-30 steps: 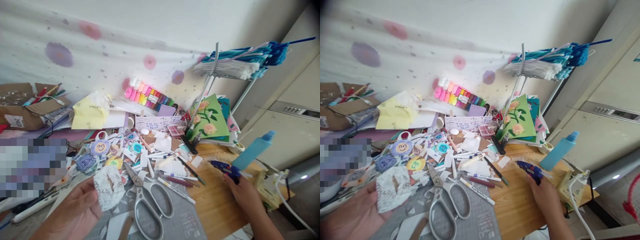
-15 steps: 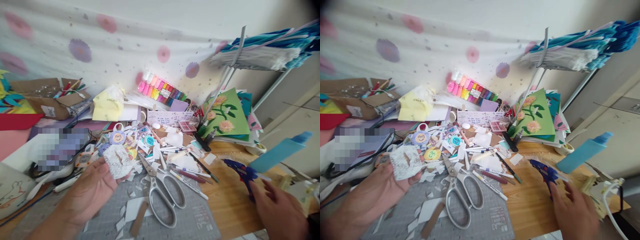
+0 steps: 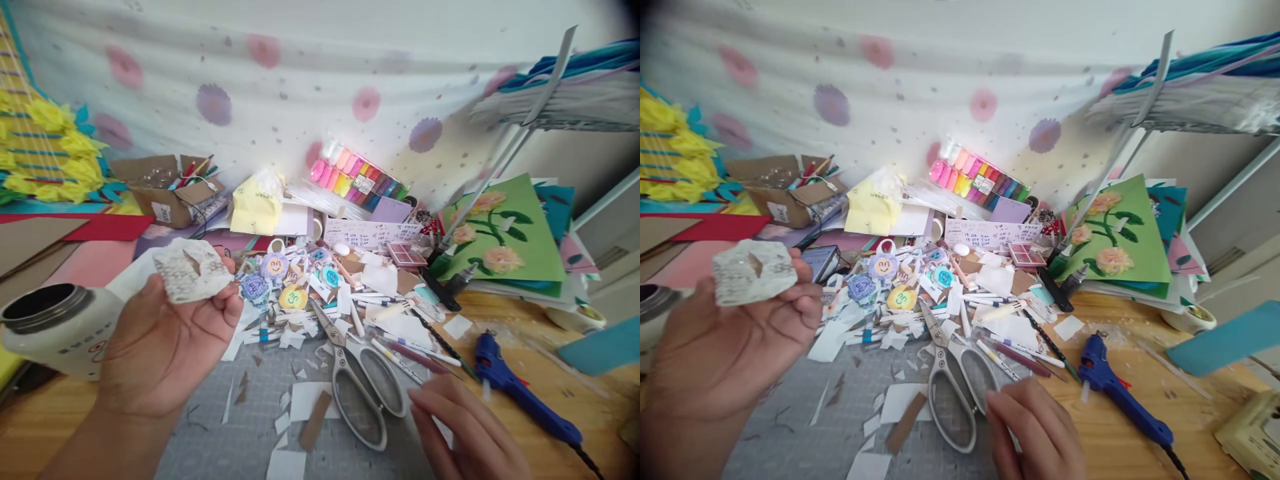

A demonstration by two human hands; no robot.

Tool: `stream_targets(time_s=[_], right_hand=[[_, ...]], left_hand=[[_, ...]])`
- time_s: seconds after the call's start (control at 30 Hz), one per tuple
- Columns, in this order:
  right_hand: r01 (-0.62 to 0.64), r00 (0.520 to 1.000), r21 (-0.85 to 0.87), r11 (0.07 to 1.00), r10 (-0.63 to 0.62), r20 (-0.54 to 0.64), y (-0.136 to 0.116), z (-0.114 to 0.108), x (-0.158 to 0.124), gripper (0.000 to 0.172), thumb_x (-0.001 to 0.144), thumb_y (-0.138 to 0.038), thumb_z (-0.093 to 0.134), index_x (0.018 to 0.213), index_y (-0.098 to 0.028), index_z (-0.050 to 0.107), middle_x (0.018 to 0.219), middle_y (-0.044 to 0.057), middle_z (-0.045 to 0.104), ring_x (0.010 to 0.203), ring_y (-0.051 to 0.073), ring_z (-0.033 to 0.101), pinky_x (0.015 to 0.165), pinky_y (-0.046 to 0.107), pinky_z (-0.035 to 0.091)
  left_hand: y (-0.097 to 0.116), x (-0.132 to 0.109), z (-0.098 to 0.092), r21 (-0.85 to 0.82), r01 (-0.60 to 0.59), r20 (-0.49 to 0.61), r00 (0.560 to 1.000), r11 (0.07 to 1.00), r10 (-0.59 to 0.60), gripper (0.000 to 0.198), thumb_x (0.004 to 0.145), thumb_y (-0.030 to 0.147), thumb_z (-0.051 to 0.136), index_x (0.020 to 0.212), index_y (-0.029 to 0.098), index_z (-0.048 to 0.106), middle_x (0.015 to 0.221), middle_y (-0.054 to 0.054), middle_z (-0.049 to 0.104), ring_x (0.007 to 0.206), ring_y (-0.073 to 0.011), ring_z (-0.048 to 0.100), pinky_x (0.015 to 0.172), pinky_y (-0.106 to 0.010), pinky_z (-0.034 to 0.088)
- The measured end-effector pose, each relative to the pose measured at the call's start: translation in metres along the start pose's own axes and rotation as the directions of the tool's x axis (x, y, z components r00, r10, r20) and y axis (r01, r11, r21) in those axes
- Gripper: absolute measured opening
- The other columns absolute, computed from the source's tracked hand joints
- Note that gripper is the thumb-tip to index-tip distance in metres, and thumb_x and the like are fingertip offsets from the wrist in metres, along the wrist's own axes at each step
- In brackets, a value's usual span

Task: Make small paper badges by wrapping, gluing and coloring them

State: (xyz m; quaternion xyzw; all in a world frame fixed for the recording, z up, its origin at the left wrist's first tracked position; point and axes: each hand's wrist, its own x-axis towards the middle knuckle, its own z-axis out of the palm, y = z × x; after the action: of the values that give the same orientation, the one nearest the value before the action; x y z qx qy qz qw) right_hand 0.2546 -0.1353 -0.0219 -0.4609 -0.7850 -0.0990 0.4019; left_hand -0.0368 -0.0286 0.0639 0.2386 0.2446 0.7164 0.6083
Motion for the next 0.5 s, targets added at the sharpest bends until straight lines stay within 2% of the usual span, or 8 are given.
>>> stream_targets(time_s=[0.07,0.13,0.27,0.37,0.5], right_hand=[[-0.001,0.999,0.115,0.993,-0.004,0.049,-0.005,0.008,0.029,0.015,0.085,-0.011,0.056,0.097,-0.020,0.059,0.077,0.004,0.067,0.069,0.014,0.065,0.064,0.022,0.053],[-0.060,0.987,0.184,0.981,0.030,0.159,-0.010,0.019,0.051,0.014,0.087,-0.012,0.053,0.095,-0.021,0.061,0.080,0.004,0.066,0.071,0.014,0.064,0.065,0.022,0.052],[-0.170,0.909,0.174,0.970,0.086,0.408,-0.017,0.042,0.080,0.018,0.088,-0.015,0.048,0.092,-0.021,0.065,0.085,0.005,0.065,0.076,0.017,0.062,0.069,0.027,0.050],[-0.215,0.876,0.117,0.969,0.138,0.462,-0.016,0.049,0.094,0.020,0.088,-0.017,0.046,0.090,-0.021,0.066,0.084,0.005,0.065,0.077,0.018,0.061,0.070,0.028,0.048],[-0.237,0.865,-0.004,0.971,0.213,0.453,-0.006,0.049,0.101,0.022,0.087,-0.021,0.045,0.089,-0.020,0.067,0.084,0.005,0.066,0.077,0.019,0.063,0.069,0.028,0.046]], left_hand=[[0.011,-0.003,0.001,0.009,-0.053,0.001,0.999,0.999,0.053,0.018,0.074,0.030,0.070,0.090,0.022,0.068,0.084,-0.003,0.074,0.064,-0.0151,0.066,0.052,-0.023,0.060],[0.022,-0.004,-0.003,0.032,-0.099,0.033,0.995,0.995,0.098,0.017,0.076,0.030,0.068,0.091,0.023,0.068,0.084,-0.002,0.074,0.065,-0.0150,0.066,0.053,-0.023,0.059],[0.041,-0.007,-0.020,0.085,-0.117,0.090,0.990,0.989,0.109,0.040,0.063,0.033,0.080,0.100,0.023,0.067,0.093,-0.004,0.075,0.066,-0.0161,0.065,0.055,-0.026,0.060],[0.046,-0.009,-0.037,0.097,-0.104,0.020,0.995,0.990,0.102,0.051,0.058,0.034,0.083,0.105,0.025,0.067,0.092,-0.004,0.076,0.067,-0.0194,0.067,0.054,-0.030,0.061],[0.044,-0.011,-0.057,0.076,-0.067,-0.092,0.993,0.995,0.074,0.052,0.060,0.032,0.079,0.110,0.025,0.065,0.093,-0.005,0.077,0.070,-0.0230,0.069,0.052,-0.033,0.061]])
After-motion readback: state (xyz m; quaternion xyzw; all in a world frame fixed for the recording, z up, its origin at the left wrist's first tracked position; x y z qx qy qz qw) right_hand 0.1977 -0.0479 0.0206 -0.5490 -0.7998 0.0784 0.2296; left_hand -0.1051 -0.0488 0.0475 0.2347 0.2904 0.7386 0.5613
